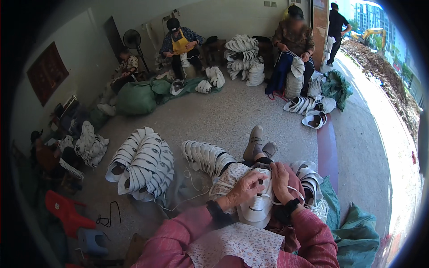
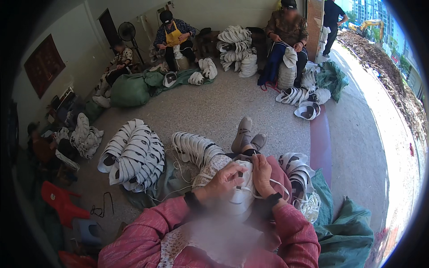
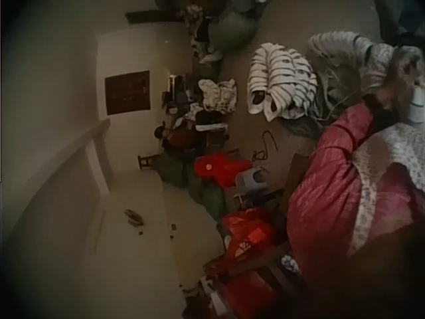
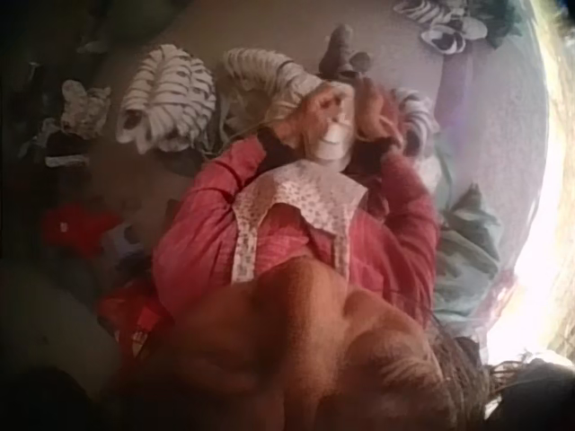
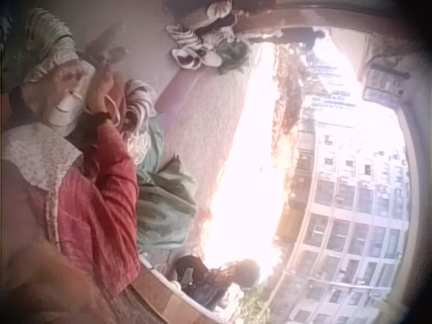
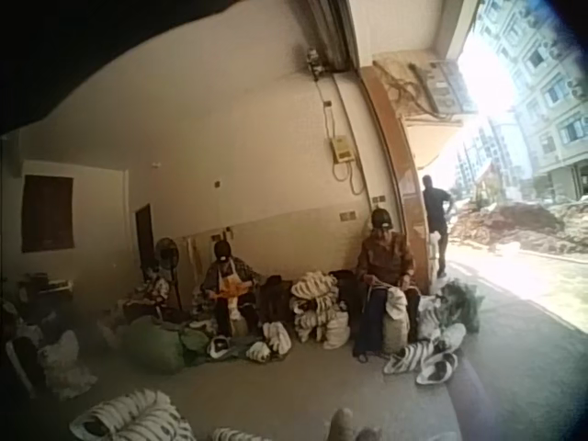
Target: The person sits on the floor and threads a white shoelace through the eyelets of a white sneaker. They pull the lace through the holes and adjust the tension repeatedly to secure the lacing pattern.
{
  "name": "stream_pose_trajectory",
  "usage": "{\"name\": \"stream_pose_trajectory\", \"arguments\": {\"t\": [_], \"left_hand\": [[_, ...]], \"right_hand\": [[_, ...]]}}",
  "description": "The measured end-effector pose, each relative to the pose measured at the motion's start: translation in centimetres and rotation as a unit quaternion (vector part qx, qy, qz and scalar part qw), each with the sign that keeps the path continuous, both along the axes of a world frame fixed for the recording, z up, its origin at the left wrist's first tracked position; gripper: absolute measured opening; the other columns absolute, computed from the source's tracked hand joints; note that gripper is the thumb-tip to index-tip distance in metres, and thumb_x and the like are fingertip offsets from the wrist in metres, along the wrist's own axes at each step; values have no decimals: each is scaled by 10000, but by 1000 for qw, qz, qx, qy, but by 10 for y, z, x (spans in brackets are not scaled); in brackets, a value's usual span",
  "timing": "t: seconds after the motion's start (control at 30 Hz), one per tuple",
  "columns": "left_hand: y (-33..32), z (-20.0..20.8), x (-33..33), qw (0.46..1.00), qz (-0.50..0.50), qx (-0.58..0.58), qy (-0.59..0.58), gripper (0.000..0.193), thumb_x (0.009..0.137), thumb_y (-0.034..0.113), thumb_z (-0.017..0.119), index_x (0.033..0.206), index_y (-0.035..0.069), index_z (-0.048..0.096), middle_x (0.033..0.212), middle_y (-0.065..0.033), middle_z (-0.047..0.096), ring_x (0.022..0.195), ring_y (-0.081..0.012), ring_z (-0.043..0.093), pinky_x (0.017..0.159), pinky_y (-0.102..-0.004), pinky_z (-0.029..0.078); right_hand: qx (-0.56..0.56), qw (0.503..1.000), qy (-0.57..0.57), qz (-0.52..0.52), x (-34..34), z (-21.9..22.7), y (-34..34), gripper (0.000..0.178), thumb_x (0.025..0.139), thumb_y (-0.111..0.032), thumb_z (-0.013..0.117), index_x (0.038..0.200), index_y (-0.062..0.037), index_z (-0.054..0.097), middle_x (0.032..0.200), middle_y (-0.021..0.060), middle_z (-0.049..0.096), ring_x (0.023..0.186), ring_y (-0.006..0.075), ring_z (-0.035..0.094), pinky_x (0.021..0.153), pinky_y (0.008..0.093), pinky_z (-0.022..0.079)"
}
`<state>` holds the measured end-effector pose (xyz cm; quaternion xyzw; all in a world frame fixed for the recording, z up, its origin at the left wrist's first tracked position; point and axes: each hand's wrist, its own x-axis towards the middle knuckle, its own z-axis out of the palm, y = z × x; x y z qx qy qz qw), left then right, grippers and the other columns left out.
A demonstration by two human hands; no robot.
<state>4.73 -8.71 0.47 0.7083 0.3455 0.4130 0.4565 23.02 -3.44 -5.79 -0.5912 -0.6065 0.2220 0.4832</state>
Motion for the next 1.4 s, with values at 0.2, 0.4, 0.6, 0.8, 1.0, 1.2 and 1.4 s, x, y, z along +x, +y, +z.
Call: {"name": "stream_pose_trajectory", "arguments": {"t": [0.2, 0.4, 0.6, 0.8, 1.0, 1.2, 1.4], "left_hand": [[16, -6, -9, 930, -39, -262, -254, 241, 1037, 97, 553, 1253, 35, 639, 1078, 4, 620, 841, -61, 528, 750, -197, 437], [23, 11, -8, 961, -54, -203, -177, 192, 1035, 105, 570, 1158, 17, 688, 983, 6, 646, 855, -84, 574, 793, -224, 465], [25, 1, -1, 993, -82, 53, 70, 116, 916, 62, 714, 1031, 54, 724, 935, -44, 683, 878, -177, 643, 792, -311, 501], [30, 2, 8, 984, -84, 106, 117, 146, 826, 48, 755, 964, 38, 708, 873, -90, 663, 859, -266, 647, 787, -378, 512], [36, 6, 13, 976, -125, 54, 170, 135, 835, 67, 738, 960, 27, 707, 843, -77, 625, 824, -234, 602, 760, -356, 483], [40, 20, 17, 949, -177, 27, 260, 146, 829, 146, 743, 907, 37, 684, 817, -73, 588, 853, -240, 584, 780, -374, 471], [39, 15, 19, 946, -172, 47, 269, 121, 842, 143, 722, 900, 44, 683, 827, -65, 584, 889, -235, 583, 804, -371, 469]], "right_hand": [[6, 999, 38, -18, 4, -2, -3, 231, 1034, -256, 575, 1015, -33, 632, 833, 210, 676, 759, 361, 676, 692, 429, 513], [-29, 997, 67, -25, 16, -11, -8, 227, 1026, -240, 596, 1008, -17, 630, 817, 189, 674, 746, 335, 668, 694, 401, 513], [-44, 994, 100, -12, 17, -17, 0, 206, 1025, -217, 601, 1034, -14, 638, 817, 173, 663, 715, 272, 633, 696, 371, 511], [-70, 981, 180, 34, 55, 17, -23, 184, 1032, -179, 605, 1111, -36, 689, 813, -27, 623, 683, 33, 536, 583, 208, 442], [-311, 927, 144, 155, 57, 60, -95, 174, 1004, -137, 614, 1079, -9, 704, 783, -11, 641, 612, 60, 567, 554, 224, 463], [-313, 909, 123, 247, 54, 63, -106, 211, 1031, -158, 570, 1032, 25, 676, 778, 10, 639, 627, 79, 585, 557, 243, 467], [-332, 902, 125, 245, 53, 60, -101, 237, 1038, -162, 558, 996, 35, 683, 725, 13, 614, 604, 77, 572, 540, 240, 454]]}}
